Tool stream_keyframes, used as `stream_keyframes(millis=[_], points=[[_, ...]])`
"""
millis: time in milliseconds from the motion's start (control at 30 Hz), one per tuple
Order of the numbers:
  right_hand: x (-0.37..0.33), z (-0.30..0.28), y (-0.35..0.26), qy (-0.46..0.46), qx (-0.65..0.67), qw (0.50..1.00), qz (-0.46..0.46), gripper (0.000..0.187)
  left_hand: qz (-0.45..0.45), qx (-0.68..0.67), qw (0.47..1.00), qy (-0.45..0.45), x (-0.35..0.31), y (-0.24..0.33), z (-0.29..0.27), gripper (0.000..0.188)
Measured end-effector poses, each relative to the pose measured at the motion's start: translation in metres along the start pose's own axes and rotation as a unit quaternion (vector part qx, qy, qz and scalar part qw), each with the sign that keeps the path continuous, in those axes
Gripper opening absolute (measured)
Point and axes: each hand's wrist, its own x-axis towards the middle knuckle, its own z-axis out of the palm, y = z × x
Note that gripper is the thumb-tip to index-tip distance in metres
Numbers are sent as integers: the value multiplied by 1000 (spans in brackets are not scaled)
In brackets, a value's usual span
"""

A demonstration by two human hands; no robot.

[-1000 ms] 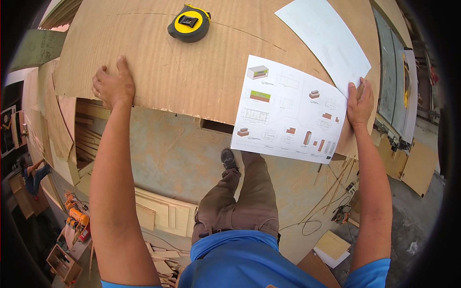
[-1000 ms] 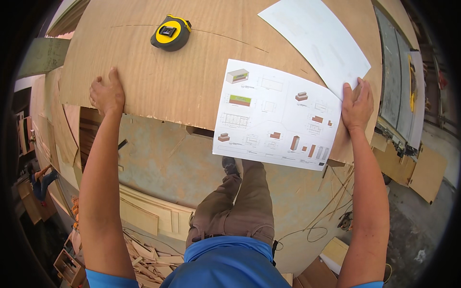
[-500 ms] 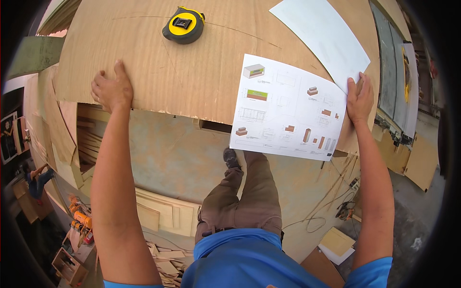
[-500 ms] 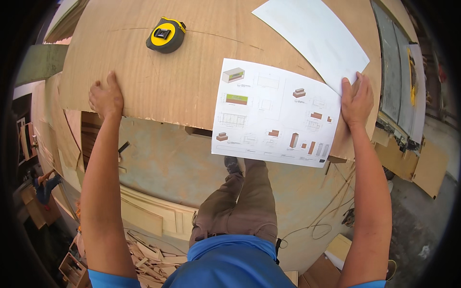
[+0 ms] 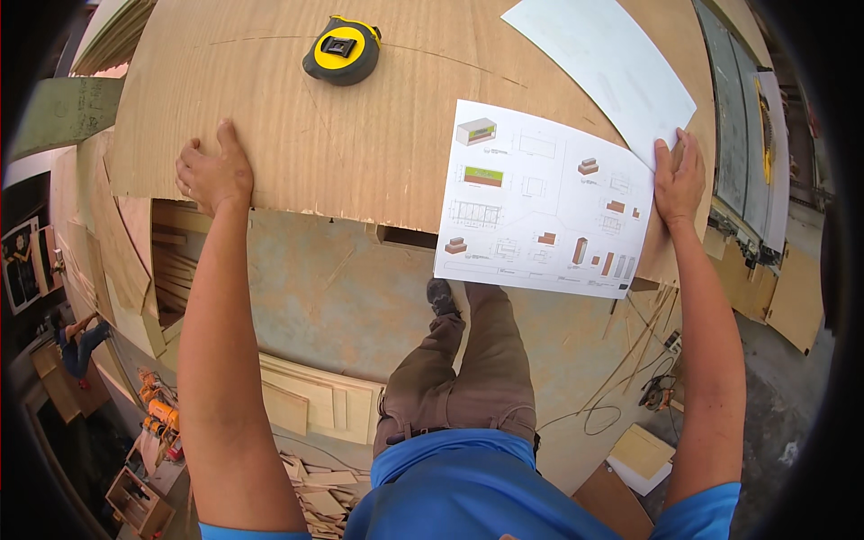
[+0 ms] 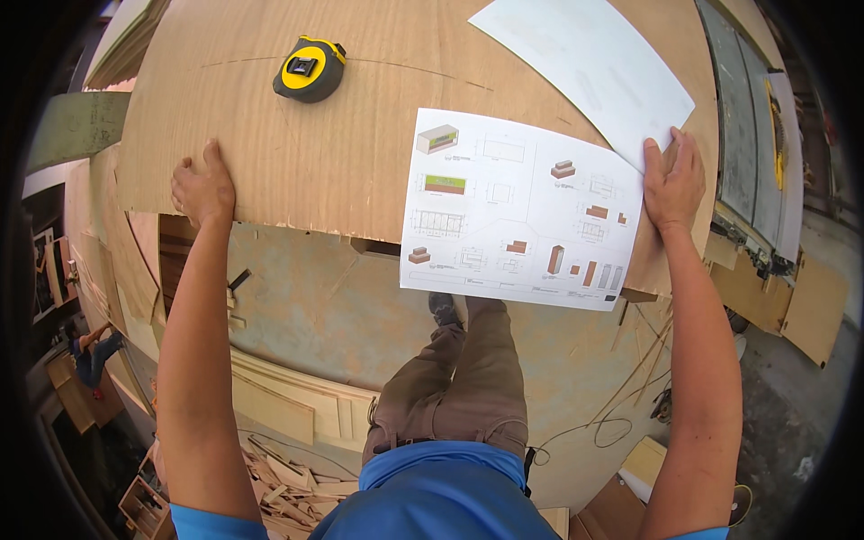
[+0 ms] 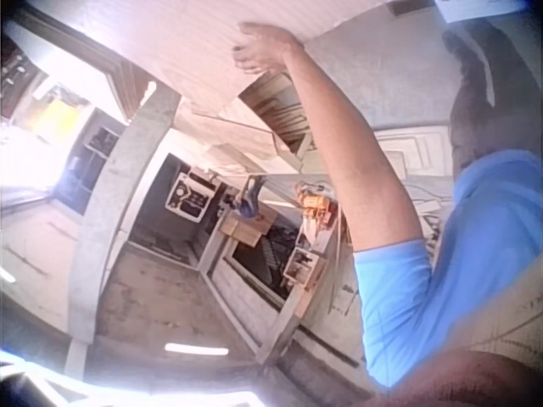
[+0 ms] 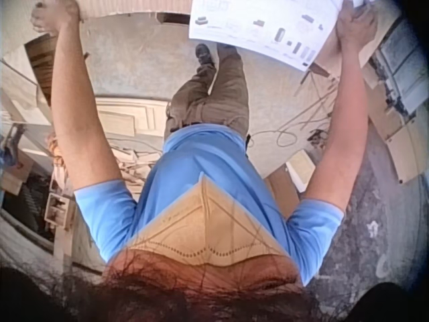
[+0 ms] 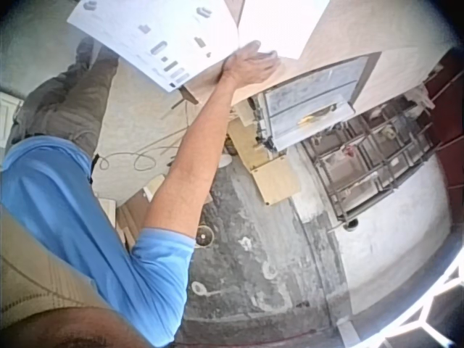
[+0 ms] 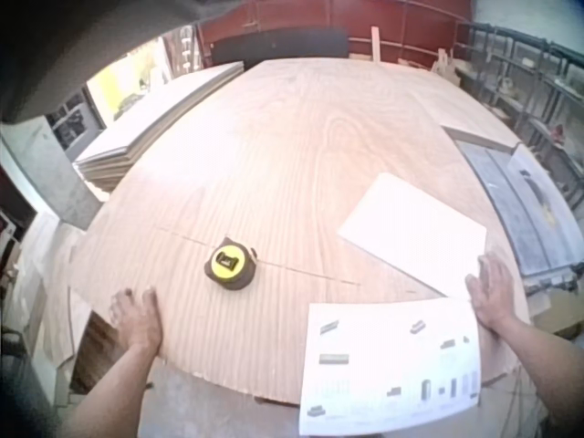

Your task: The recorder reads and flips through a printed furniture assembly instruction manual on a woodworking bench.

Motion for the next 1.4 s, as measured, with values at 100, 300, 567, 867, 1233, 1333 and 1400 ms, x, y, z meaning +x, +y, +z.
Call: stream_keyframes(millis=[100,300,567,867,1233,1333,1400], points=[[0,0,1,-3,-2,1000,5,57,1,3,1000,1,0,0,1,86],[0,2,2,6,-8,1000,-1,57,22,-3,999,27,3,-5,5,90],[0,-2,-1,-7,17,1000,7,57,-2,12,1000,12,1,1,3,83],[-1,1,1,6,-8,1000,-1,58,6,4,1000,15,1,0,3,84],[0,-1,0,-6,-7,1000,6,58,12,0,1000,13,0,-1,2,85],[-1,-1,-1,-5,-3,1000,8,58,6,3,1000,10,-1,1,1,84],[-1,-1,-1,-3,-2,1000,7,58,4,2,1000,10,-1,0,1,84]])
